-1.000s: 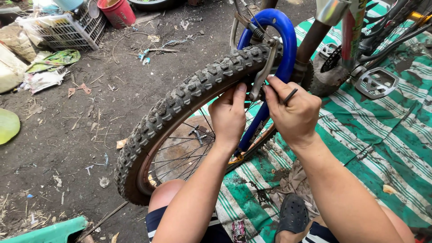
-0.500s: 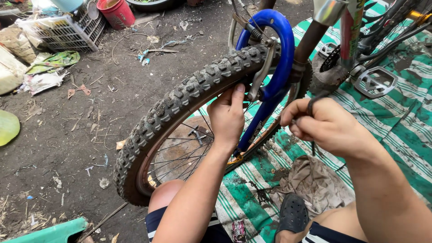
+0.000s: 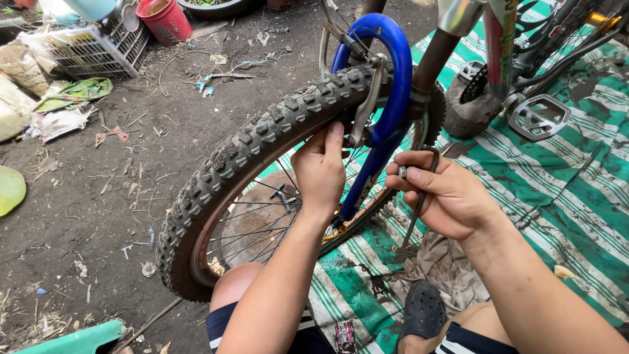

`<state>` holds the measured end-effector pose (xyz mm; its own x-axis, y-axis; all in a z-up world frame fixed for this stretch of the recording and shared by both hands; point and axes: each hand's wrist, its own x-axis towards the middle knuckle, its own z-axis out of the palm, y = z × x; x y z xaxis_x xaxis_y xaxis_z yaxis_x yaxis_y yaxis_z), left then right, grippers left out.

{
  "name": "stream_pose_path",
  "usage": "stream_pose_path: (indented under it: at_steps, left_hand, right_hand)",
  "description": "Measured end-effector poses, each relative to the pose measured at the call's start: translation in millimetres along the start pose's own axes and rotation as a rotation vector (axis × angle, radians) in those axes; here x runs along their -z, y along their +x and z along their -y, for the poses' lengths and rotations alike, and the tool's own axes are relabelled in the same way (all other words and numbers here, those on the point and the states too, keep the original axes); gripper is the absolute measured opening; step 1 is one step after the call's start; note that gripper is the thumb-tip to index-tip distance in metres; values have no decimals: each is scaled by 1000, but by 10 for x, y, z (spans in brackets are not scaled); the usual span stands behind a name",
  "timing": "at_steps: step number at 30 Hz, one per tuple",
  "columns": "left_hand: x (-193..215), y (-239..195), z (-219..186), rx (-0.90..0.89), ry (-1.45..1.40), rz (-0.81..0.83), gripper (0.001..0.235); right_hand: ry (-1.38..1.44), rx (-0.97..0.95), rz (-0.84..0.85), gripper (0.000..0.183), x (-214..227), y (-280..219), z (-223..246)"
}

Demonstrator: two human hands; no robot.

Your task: The person uses an Allen key to tighten bolts on the front brake caliper of a bicycle. They then use a wrench to tighten the axle nut on the front wheel hub.

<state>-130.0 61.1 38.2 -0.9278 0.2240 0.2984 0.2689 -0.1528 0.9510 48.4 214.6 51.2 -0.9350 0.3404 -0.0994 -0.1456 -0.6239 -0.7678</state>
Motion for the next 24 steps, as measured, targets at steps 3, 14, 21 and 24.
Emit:
stream_pose_path:
  at_steps: [3,14,21,24]
  left_hand:
    - [16,28,112,0,38,6,27]
    - [5,17,57,-36,42,5,27]
    - [30,-10,-171,-114,85,9,34]
    - [43,4,-223,-123,86,17,36]
  right_hand:
    - [-6,9,-17,30,-64,-46,-17]
    - [-900,684,-144,14,-643,70,132]
    - [-1491,1316,-176,5,-856,319,159]
    - [-1569,1368,-210,6,-795,432,90]
